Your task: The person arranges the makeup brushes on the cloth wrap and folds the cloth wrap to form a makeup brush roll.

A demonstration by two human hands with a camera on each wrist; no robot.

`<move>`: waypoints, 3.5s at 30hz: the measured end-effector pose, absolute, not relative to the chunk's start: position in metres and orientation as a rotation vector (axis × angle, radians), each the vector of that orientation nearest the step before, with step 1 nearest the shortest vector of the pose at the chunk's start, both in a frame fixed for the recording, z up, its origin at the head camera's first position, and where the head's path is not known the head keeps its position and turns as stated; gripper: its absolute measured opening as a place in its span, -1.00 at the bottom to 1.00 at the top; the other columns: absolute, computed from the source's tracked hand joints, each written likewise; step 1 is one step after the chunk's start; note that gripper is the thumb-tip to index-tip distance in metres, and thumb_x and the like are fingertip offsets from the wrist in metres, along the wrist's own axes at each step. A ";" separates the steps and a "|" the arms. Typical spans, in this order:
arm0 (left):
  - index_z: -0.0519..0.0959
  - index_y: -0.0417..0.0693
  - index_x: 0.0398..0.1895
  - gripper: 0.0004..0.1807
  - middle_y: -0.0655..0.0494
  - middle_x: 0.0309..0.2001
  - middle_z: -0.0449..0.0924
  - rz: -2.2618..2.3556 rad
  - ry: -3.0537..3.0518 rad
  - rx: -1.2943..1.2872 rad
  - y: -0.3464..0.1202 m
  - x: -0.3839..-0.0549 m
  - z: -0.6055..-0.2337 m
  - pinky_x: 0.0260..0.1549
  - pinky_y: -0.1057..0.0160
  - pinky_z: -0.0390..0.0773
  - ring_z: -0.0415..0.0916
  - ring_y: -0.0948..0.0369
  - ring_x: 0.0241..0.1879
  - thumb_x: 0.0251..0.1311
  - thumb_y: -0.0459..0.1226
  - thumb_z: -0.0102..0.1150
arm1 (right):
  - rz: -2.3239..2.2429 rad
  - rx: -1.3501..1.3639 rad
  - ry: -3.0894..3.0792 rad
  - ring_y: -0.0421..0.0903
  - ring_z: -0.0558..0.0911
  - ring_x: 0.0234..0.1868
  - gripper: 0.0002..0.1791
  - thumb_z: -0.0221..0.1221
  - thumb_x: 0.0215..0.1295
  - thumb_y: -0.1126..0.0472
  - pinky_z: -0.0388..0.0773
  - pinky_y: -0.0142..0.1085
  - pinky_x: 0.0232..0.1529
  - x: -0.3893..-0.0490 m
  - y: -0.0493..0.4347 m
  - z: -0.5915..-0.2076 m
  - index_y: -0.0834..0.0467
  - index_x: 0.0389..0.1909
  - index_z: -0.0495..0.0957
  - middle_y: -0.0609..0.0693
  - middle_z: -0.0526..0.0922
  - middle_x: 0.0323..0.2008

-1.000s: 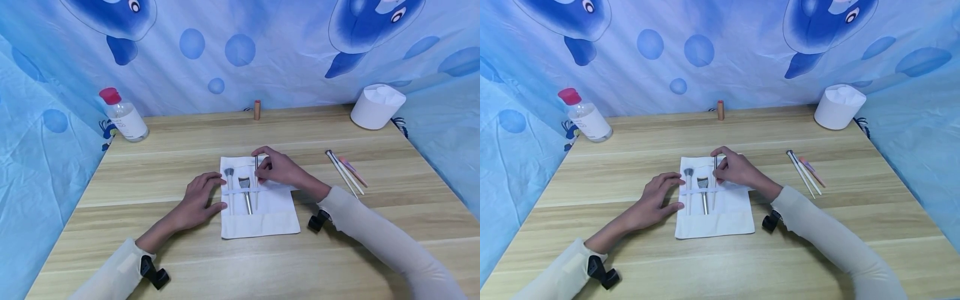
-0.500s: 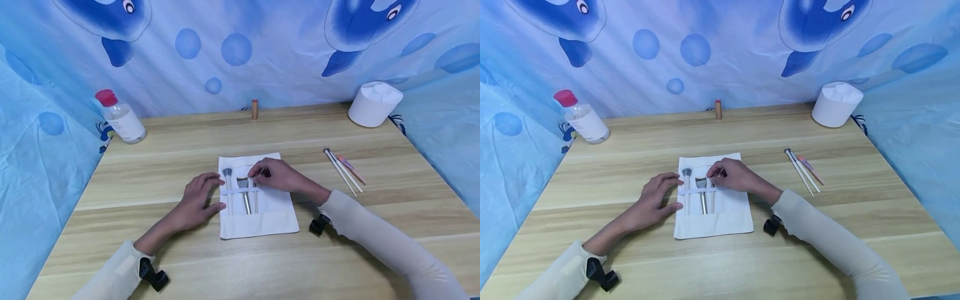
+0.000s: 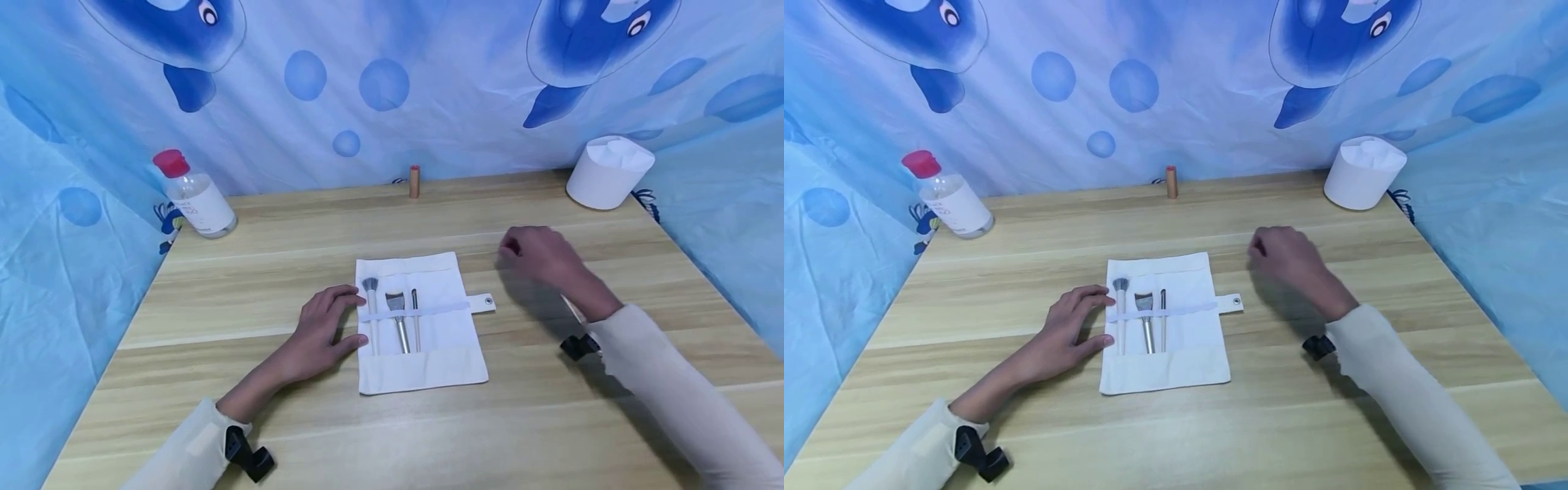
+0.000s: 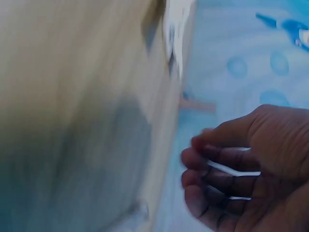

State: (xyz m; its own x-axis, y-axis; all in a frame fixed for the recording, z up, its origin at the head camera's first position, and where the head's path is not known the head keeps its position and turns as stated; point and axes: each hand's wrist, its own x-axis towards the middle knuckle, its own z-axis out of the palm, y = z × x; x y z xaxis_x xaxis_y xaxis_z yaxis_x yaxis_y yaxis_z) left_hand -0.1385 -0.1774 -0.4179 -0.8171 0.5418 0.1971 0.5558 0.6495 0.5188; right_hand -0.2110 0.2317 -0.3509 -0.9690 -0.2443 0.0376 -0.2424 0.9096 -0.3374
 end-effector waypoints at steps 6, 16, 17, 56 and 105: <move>0.35 -0.02 0.37 -0.33 -0.01 0.45 0.16 -0.899 -2.845 -0.935 -0.178 -0.139 -0.418 0.33 -0.22 -0.07 0.00 0.01 0.46 0.29 0.02 0.30 | -0.293 -0.233 3.028 -0.01 0.45 -0.54 -0.80 0.20 0.35 0.20 0.36 -0.16 -0.51 -0.212 0.264 -0.346 0.19 -0.46 0.58 0.05 0.54 -0.53; 0.36 -0.03 0.36 -0.33 -0.03 0.45 0.17 -0.912 -2.834 -0.940 -0.178 -0.139 -0.417 0.32 -0.25 -0.05 0.02 -0.02 0.45 0.28 0.02 0.31 | -0.330 -0.175 2.892 -0.07 0.38 -0.64 -0.63 0.17 0.36 0.19 0.33 -0.24 -0.61 -0.216 0.271 -0.358 0.12 -0.69 0.46 -0.02 0.38 -0.69; 0.37 -0.04 0.36 -0.33 -0.03 0.45 0.18 -0.912 -2.833 -0.940 -0.178 -0.139 -0.417 0.31 -0.25 -0.05 0.02 -0.02 0.45 0.28 0.02 0.31 | -0.337 -0.175 2.882 -0.08 0.37 -0.65 -0.62 0.17 0.36 0.19 0.33 -0.25 -0.61 -0.216 0.271 -0.358 0.12 -0.70 0.46 -0.03 0.36 -0.69; 0.35 0.00 0.36 -0.34 0.02 0.45 0.16 -0.898 -2.855 -0.938 -0.178 -0.139 -0.419 0.34 -0.21 -0.08 0.01 0.04 0.46 0.30 0.05 0.27 | -1.694 -0.476 2.411 0.20 0.68 -0.33 -0.75 0.18 0.45 0.19 0.64 0.09 -0.19 -0.242 0.153 -0.357 0.25 0.00 0.49 0.21 0.67 -0.31; 0.36 -0.05 0.35 -0.35 -0.04 0.44 0.18 -0.907 -2.827 -0.943 -0.177 -0.139 -0.417 0.32 -0.25 -0.06 0.03 -0.02 0.45 0.29 0.01 0.30 | -0.808 -0.759 2.561 -0.16 0.52 -0.40 -0.88 0.17 0.43 0.13 0.47 -0.24 -0.31 -0.209 0.152 -0.370 0.03 -0.24 0.66 -0.10 0.60 -0.41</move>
State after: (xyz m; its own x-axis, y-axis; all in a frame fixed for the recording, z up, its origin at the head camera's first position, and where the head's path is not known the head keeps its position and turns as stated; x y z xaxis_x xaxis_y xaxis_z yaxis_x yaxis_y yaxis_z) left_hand -0.1387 -0.1766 -0.4171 -0.8164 0.5414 0.2007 0.5571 0.6473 0.5202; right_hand -0.2091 0.1516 -0.3698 -0.7957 -0.5834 -0.1624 -0.3846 0.6940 -0.6086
